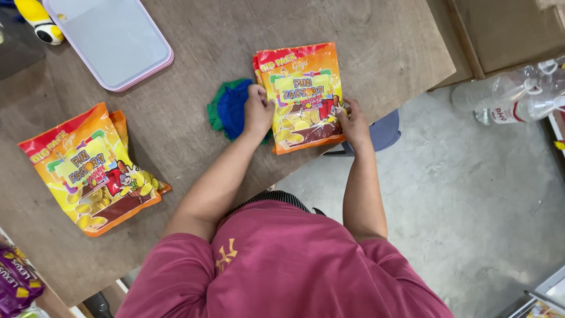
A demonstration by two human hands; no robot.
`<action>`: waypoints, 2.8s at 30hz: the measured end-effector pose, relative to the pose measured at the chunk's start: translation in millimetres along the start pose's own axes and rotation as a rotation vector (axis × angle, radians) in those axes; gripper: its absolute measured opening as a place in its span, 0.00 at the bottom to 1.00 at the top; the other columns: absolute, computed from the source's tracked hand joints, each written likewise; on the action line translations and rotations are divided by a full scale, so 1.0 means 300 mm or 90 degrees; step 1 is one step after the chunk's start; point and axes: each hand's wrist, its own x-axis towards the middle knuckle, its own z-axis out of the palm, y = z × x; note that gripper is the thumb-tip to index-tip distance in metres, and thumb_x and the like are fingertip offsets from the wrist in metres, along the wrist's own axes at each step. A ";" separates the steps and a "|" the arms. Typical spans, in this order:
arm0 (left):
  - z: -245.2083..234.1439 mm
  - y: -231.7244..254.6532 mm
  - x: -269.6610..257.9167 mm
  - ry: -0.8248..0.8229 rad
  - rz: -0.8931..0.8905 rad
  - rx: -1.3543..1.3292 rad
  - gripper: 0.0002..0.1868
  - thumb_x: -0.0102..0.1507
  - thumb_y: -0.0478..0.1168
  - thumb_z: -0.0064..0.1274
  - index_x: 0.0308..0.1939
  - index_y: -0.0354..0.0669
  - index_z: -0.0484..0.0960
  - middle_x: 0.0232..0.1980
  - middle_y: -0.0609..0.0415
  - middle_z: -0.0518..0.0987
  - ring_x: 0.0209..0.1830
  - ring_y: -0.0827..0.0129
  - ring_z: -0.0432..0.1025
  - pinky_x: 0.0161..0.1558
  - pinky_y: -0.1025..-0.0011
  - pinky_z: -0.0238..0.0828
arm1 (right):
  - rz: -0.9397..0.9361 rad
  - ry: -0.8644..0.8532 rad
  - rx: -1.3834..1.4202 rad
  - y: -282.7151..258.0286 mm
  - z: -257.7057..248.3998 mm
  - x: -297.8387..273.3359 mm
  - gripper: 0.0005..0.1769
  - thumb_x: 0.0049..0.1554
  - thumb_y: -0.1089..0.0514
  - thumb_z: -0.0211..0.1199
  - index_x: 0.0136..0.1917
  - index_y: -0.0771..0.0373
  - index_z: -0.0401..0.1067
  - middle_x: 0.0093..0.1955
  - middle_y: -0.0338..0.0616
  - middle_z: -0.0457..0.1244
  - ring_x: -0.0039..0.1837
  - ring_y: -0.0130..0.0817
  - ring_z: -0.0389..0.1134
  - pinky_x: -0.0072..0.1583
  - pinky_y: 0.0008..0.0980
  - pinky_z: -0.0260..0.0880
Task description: The person repeatedly takes snack packages from a shelf, wipes each package with a blue and green cloth on a table, and returns them to the shelf. The person handles Curly Tops, Fun Factory, and Hello Kitty snack packages one at a time, wiping both sides before restocking.
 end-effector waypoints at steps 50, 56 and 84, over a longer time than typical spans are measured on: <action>-1.554 -0.187 -0.628 0.442 -0.134 0.321 0.09 0.61 0.38 0.62 0.34 0.39 0.78 0.44 0.47 0.79 0.39 0.51 0.76 0.41 0.57 0.71 | -0.207 -0.529 0.310 -0.706 1.360 -0.446 0.06 0.64 0.65 0.60 0.55 0.62 0.66 0.48 0.33 0.62 0.49 0.20 0.63 0.54 0.25 0.67; -1.467 -0.214 -0.534 0.354 0.063 0.075 0.08 0.63 0.33 0.59 0.36 0.38 0.74 0.49 0.51 0.78 0.42 0.63 0.73 0.43 0.66 0.70 | -0.183 -0.545 0.424 -0.749 1.207 -0.460 0.05 0.65 0.68 0.56 0.54 0.60 0.66 0.63 0.37 0.62 0.62 0.24 0.63 0.66 0.29 0.64; -0.915 -0.288 -0.482 0.236 -0.073 -0.027 0.20 0.65 0.30 0.51 0.62 0.32 0.72 0.49 0.43 0.85 0.47 0.64 0.81 0.50 0.68 0.75 | -0.378 -0.028 -0.312 -0.512 0.782 -0.176 0.26 0.55 0.67 0.64 0.67 0.65 0.67 0.64 0.61 0.59 0.65 0.61 0.61 0.65 0.50 0.64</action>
